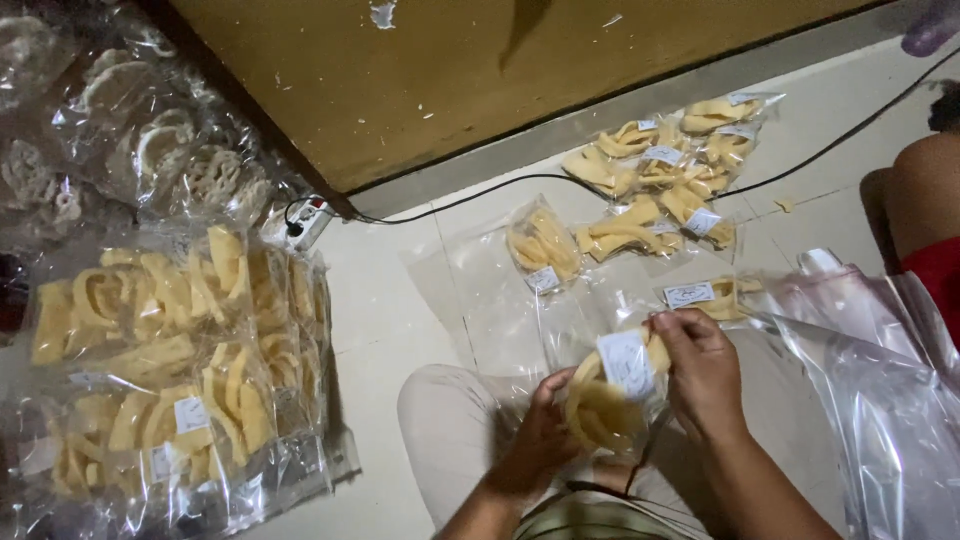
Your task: The person is manually packing dried food items into clear plastic bags while sitting on the floor.
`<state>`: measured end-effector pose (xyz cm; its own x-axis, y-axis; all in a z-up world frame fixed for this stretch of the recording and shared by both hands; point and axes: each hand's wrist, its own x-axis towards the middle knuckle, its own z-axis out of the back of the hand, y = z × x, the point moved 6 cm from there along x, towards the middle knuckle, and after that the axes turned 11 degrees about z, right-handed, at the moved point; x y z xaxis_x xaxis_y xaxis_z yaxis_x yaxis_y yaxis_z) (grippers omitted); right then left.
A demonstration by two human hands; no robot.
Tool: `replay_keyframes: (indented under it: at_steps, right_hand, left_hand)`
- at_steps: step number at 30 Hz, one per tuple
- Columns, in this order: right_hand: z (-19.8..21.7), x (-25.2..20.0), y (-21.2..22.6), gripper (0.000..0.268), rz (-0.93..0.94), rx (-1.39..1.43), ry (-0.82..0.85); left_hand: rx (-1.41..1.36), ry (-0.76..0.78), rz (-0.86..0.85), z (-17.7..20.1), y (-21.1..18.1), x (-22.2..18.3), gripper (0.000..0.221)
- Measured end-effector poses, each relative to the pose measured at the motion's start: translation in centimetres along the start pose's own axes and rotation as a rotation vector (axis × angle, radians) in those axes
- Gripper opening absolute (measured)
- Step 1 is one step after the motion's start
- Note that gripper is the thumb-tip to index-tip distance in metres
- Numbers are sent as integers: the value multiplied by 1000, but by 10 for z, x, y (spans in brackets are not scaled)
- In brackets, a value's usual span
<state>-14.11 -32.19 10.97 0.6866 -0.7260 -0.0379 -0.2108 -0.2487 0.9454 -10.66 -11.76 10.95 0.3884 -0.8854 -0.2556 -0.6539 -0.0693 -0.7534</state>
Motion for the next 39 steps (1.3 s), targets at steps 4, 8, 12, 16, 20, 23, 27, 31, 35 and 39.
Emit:
replay_keyframes:
  at_steps: [4,8,12,16,20,23,27,31,35,39]
  right_hand:
    - [1,-5,5,11,131,74,-67]
    - [22,6,-13,14,-12,85,36]
    - [31,16,21,26,-187,-175,112]
    - [19,11,65,64,37,-629,329]
    - [-1,3,59,74,351,-1140,606]
    - [-32,-24,73,57,491,-1182,736]
    - [-51,-39,78,71,364,-792,832]
    - [-41,-36,57,63,300,-678,747]
    - [-26,-38,26,50,-34,-458,601]
    - [-27,-40,15,42,-37,-300,625]
  left_hand:
    - [328,-302,3,4,5,10,69]
    - [-87,-482,-21,21,3,10,64]
    - [170,-410,-147,36,-12,8,68]
    - [495,-330,-121,12,-38,1,51]
    - [851,-220,-360,-11,-62,2,48]
    - [1006,-286,-356,-24,-71,-2,54]
    - [843,-287,-86,-28,-73,-3,77]
    - [445,-327,-88,-17,-65,-5,64]
    - [397,-387,-152,-13,-62,-8,55]
    - [508,-404,-252,-17,-68,-13,49]
